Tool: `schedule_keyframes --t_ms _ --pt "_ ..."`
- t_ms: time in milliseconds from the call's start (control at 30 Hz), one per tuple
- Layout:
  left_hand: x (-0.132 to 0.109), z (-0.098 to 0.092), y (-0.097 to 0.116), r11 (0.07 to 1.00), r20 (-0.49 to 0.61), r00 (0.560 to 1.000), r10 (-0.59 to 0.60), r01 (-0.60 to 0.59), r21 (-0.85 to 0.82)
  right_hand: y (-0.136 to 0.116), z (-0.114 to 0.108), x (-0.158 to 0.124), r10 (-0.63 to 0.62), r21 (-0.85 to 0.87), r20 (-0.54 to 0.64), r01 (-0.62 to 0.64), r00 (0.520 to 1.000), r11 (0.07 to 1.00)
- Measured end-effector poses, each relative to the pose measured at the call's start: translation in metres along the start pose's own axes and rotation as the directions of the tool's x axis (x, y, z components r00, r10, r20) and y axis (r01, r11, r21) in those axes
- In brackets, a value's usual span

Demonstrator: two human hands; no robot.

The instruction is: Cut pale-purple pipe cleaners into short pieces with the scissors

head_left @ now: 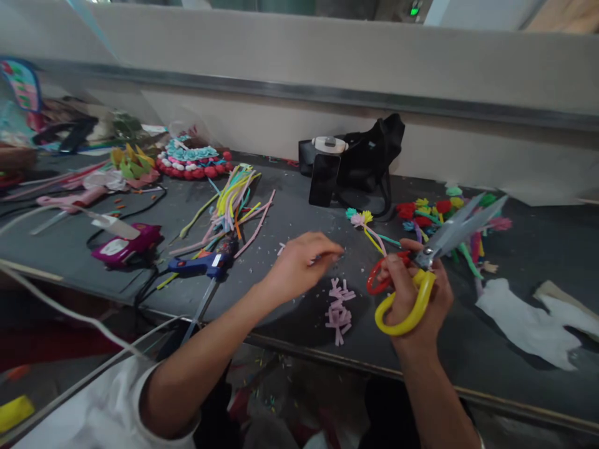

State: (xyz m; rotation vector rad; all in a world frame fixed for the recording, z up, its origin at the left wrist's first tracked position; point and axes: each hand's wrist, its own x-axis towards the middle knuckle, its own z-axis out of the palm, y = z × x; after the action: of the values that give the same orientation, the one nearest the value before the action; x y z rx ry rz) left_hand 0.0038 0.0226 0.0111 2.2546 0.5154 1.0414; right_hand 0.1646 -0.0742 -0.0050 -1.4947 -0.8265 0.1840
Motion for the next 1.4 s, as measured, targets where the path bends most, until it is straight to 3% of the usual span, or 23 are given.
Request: schedule_keyframes --t_ms 67,133,300,633,733,833,900,1100,1200,1300,1400 --pt "-0.003 0.013 -0.016 0.959 0.219 0.976 0.013 -0.074 0.275 -0.001 0.0 0.0 0.026 -0.034 0.017 -0.026 1.0 0.999" --pt "-0.007 0.021 -0.023 0.903 0.364 0.931 -0.006 -0.152 0.403 -0.002 0.0 0.0 0.046 -0.042 0.024 -0.045 0.999 0.998" --pt "-0.013 0.03 -0.023 0.781 0.496 0.868 0.0 -0.31 0.542 -0.007 0.002 -0.003 0.053 -0.064 0.056 -0.049 0.997 0.997" --pt "-0.017 0.031 -0.031 0.778 0.49 0.87 -0.052 -0.272 0.566 -0.007 0.005 -0.002 0.068 -0.16 0.114 -0.05 0.991 0.986" --pt "-0.015 0.028 -0.027 0.813 0.419 0.899 -0.124 -0.15 0.563 -0.003 0.006 -0.003 0.095 -0.128 0.146 -0.077 0.985 0.989" --pt "-0.012 0.023 -0.023 0.886 0.26 0.935 -0.241 0.102 0.452 0.001 0.007 -0.004 0.07 -0.178 0.184 -0.037 0.98 0.983" --pt "-0.01 0.021 -0.023 0.898 0.197 0.927 -0.319 0.229 0.376 0.007 0.007 -0.004 0.04 -0.229 0.223 0.012 0.974 0.973" --pt "-0.018 0.025 -0.034 0.857 0.214 0.896 -0.388 0.265 0.443 0.027 0.009 0.0 0.0 -0.349 0.328 0.121 0.945 0.929" --pt "-0.019 0.028 -0.037 0.869 0.137 0.893 -0.429 0.366 0.332 0.03 0.009 0.003 0.018 -0.34 0.357 0.112 0.934 0.934" --pt "-0.015 0.03 -0.034 0.87 0.024 0.87 -0.493 0.493 -0.007 0.03 0.01 0.004 0.0 -0.319 0.375 0.13 0.927 0.939" --pt "-0.008 0.03 -0.028 0.69 -0.006 0.78 -0.625 0.549 -0.472 0.029 0.011 0.0 -0.046 -0.31 0.399 0.183 0.916 0.933"
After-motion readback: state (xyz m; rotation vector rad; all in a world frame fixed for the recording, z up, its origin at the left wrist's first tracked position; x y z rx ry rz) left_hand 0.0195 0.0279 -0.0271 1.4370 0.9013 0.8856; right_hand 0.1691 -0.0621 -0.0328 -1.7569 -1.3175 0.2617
